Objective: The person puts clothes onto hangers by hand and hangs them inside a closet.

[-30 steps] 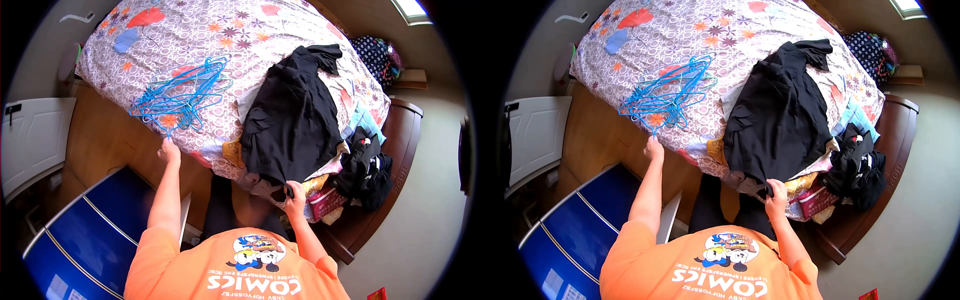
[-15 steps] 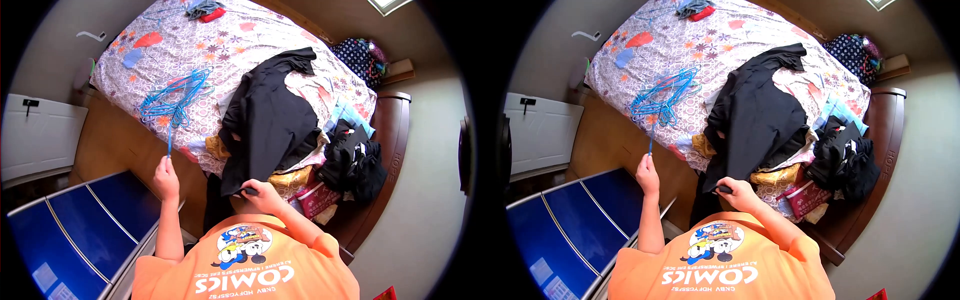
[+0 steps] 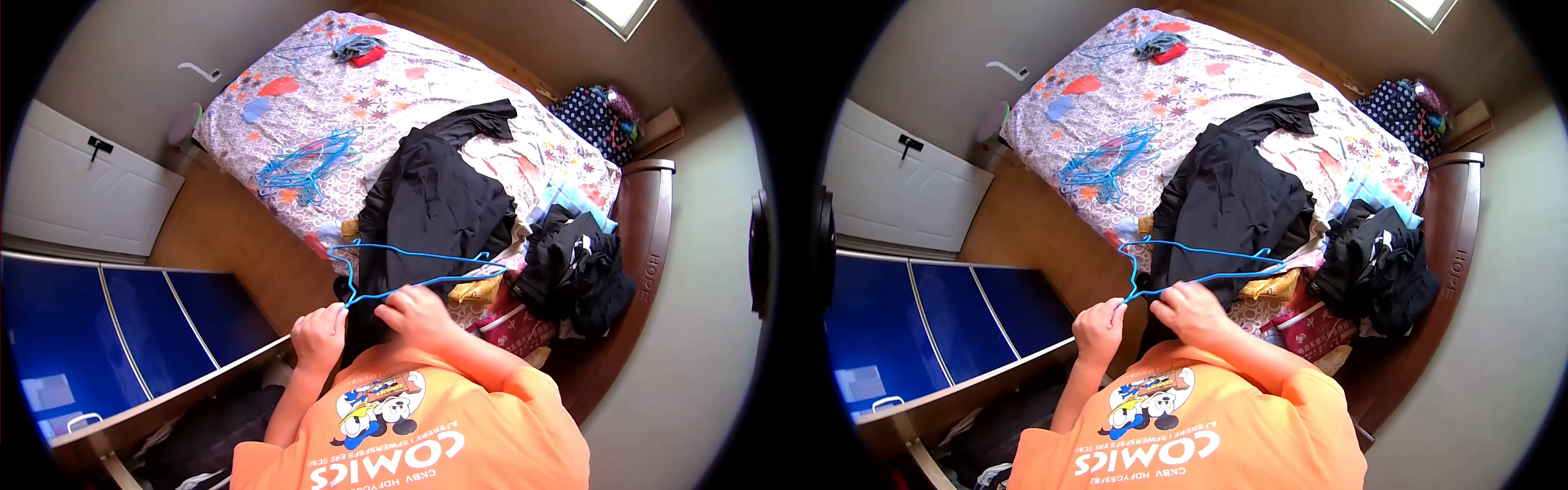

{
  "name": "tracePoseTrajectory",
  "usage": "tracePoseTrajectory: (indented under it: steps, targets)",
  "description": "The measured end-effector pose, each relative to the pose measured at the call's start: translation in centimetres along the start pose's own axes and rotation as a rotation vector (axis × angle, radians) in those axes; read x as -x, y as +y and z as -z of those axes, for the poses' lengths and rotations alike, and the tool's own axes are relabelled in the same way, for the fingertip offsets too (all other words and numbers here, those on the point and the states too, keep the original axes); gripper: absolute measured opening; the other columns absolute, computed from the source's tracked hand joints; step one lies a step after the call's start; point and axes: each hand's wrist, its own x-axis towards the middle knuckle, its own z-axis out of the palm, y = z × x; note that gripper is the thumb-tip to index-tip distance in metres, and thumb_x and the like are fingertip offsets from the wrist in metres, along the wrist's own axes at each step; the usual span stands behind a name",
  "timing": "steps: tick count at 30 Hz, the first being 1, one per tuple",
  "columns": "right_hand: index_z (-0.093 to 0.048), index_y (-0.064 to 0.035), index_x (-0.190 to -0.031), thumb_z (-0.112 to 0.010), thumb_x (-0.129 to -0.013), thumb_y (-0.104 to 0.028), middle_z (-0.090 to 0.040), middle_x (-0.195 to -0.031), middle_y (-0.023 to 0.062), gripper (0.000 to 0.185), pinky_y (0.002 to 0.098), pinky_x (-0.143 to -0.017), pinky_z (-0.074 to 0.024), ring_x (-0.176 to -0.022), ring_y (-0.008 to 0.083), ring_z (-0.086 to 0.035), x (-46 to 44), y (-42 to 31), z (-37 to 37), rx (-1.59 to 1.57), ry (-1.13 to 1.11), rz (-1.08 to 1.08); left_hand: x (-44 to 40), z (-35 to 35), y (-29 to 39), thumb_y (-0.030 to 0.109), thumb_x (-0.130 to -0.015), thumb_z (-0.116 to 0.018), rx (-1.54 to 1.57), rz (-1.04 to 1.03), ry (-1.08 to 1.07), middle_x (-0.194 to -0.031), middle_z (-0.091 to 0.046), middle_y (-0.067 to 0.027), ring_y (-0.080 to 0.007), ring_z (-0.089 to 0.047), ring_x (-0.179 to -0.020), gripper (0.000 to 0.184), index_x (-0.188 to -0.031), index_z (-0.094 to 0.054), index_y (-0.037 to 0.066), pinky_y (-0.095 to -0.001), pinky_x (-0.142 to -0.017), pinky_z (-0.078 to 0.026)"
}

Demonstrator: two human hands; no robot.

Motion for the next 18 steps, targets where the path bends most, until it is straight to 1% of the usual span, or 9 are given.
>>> tracePoseTrajectory:
  steps: [3,6,8,9,11,12,15,17,18]
  targets:
    - [-0.060,-0.0122,-0.090,-0.054,-0.073,-0.013,-0.054,-0.094,0.0069,0.018,0.0441,-0.090,-0.0386,-0.099,0.0275,-0.051,-0.6,0.6,3.0,0.105,0.209,0.052,1.2,1.4,0.8,0.018,-0.080,-0.065,-0.040,-0.020,0.024,-0.062,-0.057,-0.0061,-0.0265,-0.058,-0.058,0.008,-0.084,-0.062,0.011,-0.0377,-0.054,-0.043]
    - [-0.056,-0.0096,-0.087,-0.055,-0.076,-0.010,-0.056,-0.087,0.0087,0.011,0.0388,-0.082,-0.0443,-0.088,0.0261,-0.058,0.6,1.2,1.3,0.033,-0.262,-0.032,2.3,2.6,1.0,0.019,-0.080,-0.065,-0.089,-0.056,0.016,-0.062,-0.057,-0.0030,-0.0239,-0.058,-0.060,0.008,-0.083,-0.061,0.012,-0.0370,-0.054,-0.042]
    - [-0.055,-0.0096,-0.089,-0.057,-0.076,-0.011,-0.057,-0.085,0.0086,0.013,0.0366,-0.078,-0.0465,-0.084,0.0257,-0.059,0.3,-0.1,1.6,0.043,-0.400,-0.067,3.0,3.5,0.5,0.018,-0.076,-0.070,-0.136,-0.033,-0.084,-0.079,-0.059,-0.0054,-0.0248,-0.058,-0.077,0.021,-0.094,-0.061,0.011,-0.0371,-0.065,-0.044]
    - [-0.054,-0.0100,-0.091,-0.060,-0.074,-0.010,-0.058,-0.083,0.0091,0.018,0.0365,-0.073,-0.0475,-0.081,0.0268,-0.060,0.3,-0.7,1.5,-0.025,-0.286,-0.066,2.9,4.2,0.7,0.018,-0.076,-0.070,-0.137,-0.032,-0.075,-0.079,-0.059,-0.0054,-0.0248,-0.058,-0.077,0.021,-0.094,-0.061,0.011,-0.0371,-0.065,-0.044]
    - [-0.053,-0.0103,-0.094,-0.062,-0.073,-0.010,-0.058,-0.080,0.0095,0.023,0.0363,-0.068,-0.0486,-0.078,0.0279,-0.061,0.2,-2.1,1.4,-0.098,-0.177,-0.065,2.9,6.0,1.3,0.010,-0.069,-0.077,-0.062,0.005,0.307,-0.107,-0.050,-0.0160,-0.0317,-0.051,-0.096,0.050,-0.113,-0.055,0.006,-0.0399,-0.082,-0.043]
    - [-0.052,-0.0104,-0.096,-0.064,-0.071,-0.008,-0.059,-0.079,0.0107,0.028,0.0375,-0.067,-0.0488,-0.077,0.0297,-0.061,-0.4,-2.9,1.5,-0.184,-0.059,-0.228,3.8,6.1,0.6,0.009,-0.066,-0.080,-0.094,0.049,0.371,-0.123,-0.036,-0.0210,-0.0368,-0.041,-0.110,0.073,-0.128,-0.042,0.003,-0.0426,-0.095,-0.036]
    - [-0.055,-0.0058,-0.101,-0.066,-0.074,-0.004,-0.063,-0.082,0.0156,0.029,0.0368,-0.066,-0.0490,-0.077,0.0323,-0.063,-2.4,-4.1,0.2,-0.482,0.298,-0.489,5.2,6.7,-0.8,0.008,-0.072,-0.074,0.002,0.133,0.575,-0.125,-0.040,-0.0218,-0.0359,-0.041,-0.115,0.063,-0.126,-0.043,0.000,-0.0421,-0.097,-0.035]
    - [-0.057,-0.0026,-0.095,-0.064,-0.081,-0.007,-0.062,-0.076,0.0133,0.016,0.0314,-0.065,-0.0470,-0.069,0.0223,-0.060,-4.2,-6.2,1.6,-0.655,0.328,-0.497,7.3,6.8,-2.1,0.006,-0.074,-0.072,0.135,0.120,0.367,-0.122,-0.046,-0.0181,-0.0330,-0.045,-0.111,0.058,-0.125,-0.045,0.000,-0.0400,-0.095,-0.037]
    - [-0.058,-0.0012,-0.091,-0.063,-0.086,-0.011,-0.057,-0.071,0.0069,0.012,0.0270,-0.063,-0.0439,-0.066,0.0122,-0.051,-4.9,-7.4,1.6,-0.820,0.306,-0.565,8.2,6.9,-2.3,0.005,-0.072,-0.073,0.182,0.100,0.249,-0.117,-0.052,-0.0136,-0.0292,-0.051,-0.106,0.056,-0.122,-0.048,0.002,-0.0363,-0.092,-0.041]
